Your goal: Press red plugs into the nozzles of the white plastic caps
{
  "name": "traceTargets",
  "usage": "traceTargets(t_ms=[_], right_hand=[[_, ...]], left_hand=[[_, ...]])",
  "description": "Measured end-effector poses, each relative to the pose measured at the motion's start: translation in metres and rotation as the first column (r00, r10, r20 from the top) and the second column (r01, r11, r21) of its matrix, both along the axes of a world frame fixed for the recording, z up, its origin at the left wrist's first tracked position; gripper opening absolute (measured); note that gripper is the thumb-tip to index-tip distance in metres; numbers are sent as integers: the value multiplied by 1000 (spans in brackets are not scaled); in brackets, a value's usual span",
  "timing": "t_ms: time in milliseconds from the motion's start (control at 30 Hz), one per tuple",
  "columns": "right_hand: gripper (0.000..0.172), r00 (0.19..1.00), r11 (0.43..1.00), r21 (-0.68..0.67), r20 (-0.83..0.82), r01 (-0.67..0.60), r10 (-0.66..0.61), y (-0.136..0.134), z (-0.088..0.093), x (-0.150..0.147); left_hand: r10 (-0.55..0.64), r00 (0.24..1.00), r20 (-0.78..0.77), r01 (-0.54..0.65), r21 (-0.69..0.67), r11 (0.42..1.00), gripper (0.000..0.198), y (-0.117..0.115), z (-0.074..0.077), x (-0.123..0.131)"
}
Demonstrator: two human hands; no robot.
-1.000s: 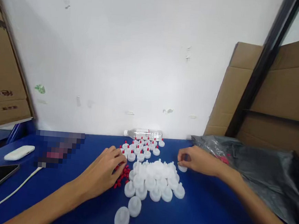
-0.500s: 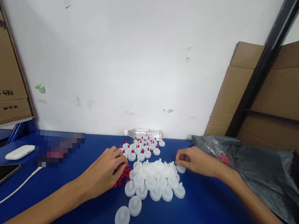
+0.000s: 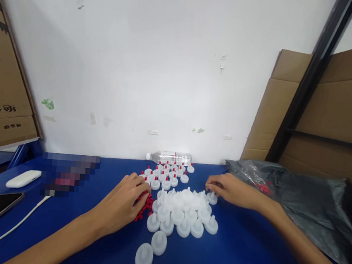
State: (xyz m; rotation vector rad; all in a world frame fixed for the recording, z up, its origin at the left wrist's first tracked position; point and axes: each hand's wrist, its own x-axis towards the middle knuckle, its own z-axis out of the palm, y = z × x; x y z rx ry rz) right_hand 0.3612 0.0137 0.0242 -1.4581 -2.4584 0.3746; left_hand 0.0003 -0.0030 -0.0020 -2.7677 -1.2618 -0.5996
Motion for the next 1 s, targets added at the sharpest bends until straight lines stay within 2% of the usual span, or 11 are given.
traceTargets(t_ms=[533,1000], right_hand=[[31,1000,1000,1,-12,-18,18,-2,1,-4],[49,999,1000,-4,42,25,-25,-2,0,-3]], left_hand=[[-16,1000,8,16,10,1000,29,-1,0,0],[-7,1000,-12,7,-11,1000,26,0,-2,-1]])
